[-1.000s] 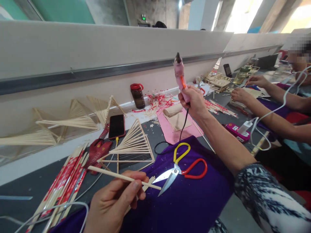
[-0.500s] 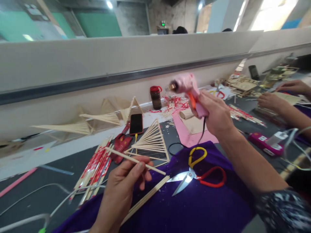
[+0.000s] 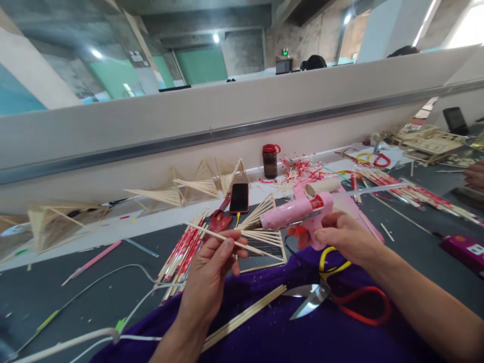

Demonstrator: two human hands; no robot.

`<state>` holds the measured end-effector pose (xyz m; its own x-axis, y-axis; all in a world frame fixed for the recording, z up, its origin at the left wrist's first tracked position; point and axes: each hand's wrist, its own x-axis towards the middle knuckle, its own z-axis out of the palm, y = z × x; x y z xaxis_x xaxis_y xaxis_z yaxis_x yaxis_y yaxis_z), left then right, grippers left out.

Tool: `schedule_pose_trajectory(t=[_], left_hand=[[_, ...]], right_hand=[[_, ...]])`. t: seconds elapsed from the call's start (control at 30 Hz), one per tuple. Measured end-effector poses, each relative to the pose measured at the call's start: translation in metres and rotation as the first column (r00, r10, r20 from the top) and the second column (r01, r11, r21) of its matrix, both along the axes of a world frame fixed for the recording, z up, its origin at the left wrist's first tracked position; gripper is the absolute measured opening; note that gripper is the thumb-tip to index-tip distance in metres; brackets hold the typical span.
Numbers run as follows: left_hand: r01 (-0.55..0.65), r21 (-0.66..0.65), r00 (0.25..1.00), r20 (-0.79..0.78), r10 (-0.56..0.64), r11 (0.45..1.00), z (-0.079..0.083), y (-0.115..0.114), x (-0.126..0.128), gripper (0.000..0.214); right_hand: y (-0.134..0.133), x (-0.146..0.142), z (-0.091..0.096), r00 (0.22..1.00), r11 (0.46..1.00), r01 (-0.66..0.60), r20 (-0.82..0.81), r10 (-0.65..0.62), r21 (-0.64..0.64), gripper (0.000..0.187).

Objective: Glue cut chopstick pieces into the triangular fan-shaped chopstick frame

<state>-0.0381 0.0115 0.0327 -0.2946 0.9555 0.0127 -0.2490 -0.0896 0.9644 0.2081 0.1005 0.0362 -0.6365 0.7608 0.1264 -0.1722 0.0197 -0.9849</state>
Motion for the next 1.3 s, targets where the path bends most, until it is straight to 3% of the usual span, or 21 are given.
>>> schedule_pose_trajectory(t=[0.17,0.33,0.5,0.8,1.3], left_hand=[[-0.069,0.032,0.998,0.0,0.069,0.997,0.003,0.0,-0.006,0.021],[-0.122,0.05,0.992,-0.034,0.124,0.991,0.003,0.0,-0.013,0.024],[-0.104,0.043,0.993,-0.053,0.107,0.994,0.003,0.0,-0.01,0.025],[-0.095,0.035,0.989,-0.109,0.099,0.995,0.003,0.001,-0.004,0.021],[-0.068,0.02,0.978,-0.197,0.07,0.998,-0.004,-0.002,-0.004,0.019]], right_hand=[[-0.006,0.0,-0.011,0.999,0.999,-0.032,0.021,0.032,-0.003,0.036],[-0.013,0.012,-0.035,0.995,0.997,0.071,0.078,-0.068,-0.036,0.031],[-0.014,0.015,-0.052,0.985,0.986,0.151,0.092,-0.144,-0.072,0.032],[-0.015,0.011,-0.049,0.973,0.992,0.116,0.205,-0.104,-0.051,0.041],[-0.014,0.01,-0.055,0.97,0.992,0.128,0.205,-0.128,0.015,0.039]])
